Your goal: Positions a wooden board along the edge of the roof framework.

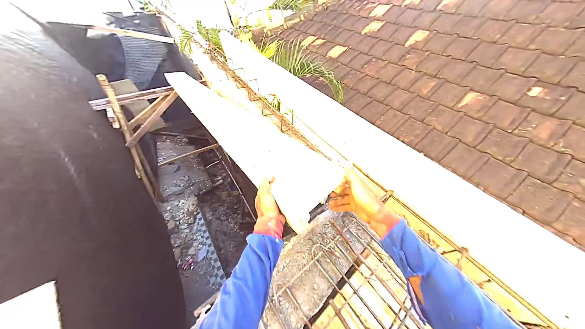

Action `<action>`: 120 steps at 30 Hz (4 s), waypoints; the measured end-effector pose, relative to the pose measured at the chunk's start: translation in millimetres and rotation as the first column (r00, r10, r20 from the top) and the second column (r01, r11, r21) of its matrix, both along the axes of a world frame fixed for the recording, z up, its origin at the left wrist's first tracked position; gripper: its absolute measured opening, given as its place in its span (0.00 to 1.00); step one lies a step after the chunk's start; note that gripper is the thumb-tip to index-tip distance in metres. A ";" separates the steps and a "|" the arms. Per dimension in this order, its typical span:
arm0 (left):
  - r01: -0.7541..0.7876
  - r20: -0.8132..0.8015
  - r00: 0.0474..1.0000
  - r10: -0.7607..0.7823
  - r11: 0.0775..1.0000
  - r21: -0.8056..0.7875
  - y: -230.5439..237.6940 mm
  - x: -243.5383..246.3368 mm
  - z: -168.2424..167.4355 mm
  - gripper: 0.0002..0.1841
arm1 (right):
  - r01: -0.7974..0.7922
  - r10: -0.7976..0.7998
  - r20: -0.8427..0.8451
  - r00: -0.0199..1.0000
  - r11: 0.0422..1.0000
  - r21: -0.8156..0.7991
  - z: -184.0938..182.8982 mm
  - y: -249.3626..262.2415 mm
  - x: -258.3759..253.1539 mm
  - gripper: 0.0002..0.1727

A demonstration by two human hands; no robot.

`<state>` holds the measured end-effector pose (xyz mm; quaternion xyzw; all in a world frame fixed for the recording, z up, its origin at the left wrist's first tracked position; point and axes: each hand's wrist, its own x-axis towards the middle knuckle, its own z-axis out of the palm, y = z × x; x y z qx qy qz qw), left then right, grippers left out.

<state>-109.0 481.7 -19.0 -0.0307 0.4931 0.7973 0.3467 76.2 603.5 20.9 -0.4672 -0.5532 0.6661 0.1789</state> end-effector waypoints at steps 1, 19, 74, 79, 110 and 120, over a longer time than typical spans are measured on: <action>-0.001 -0.007 1.000 0.001 1.000 -0.003 5.9 -0.7 3.5 0.23 | -0.035 0.020 0.101 0.995 0.988 0.153 7.4 1.7 11.2 0.45; -0.019 -0.044 0.999 0.009 0.971 -0.237 105.9 35.2 -8.6 0.34 | -0.635 -0.296 0.755 0.585 0.410 0.654 -96.6 45.6 145.0 0.36; -0.099 -0.006 0.995 0.099 0.994 0.048 198.6 -43.8 75.9 0.26 | -0.557 -0.410 0.621 0.668 0.278 0.783 -114.7 47.0 145.7 0.32; -0.090 -0.042 0.995 0.089 0.996 -0.019 187.1 -44.8 43.1 0.31 | -0.543 -0.453 0.572 0.684 0.208 0.814 -119.3 48.0 140.1 0.33; -0.099 -0.027 0.995 0.096 0.968 -0.232 182.6 -32.5 57.0 0.40 | -0.551 -0.453 0.559 0.695 0.164 0.818 -122.3 42.4 152.5 0.33; -0.130 -0.047 0.991 0.126 0.987 -0.093 187.0 -57.2 16.8 0.34 | -0.586 -0.481 0.596 0.643 0.191 0.787 -119.5 42.6 144.1 0.33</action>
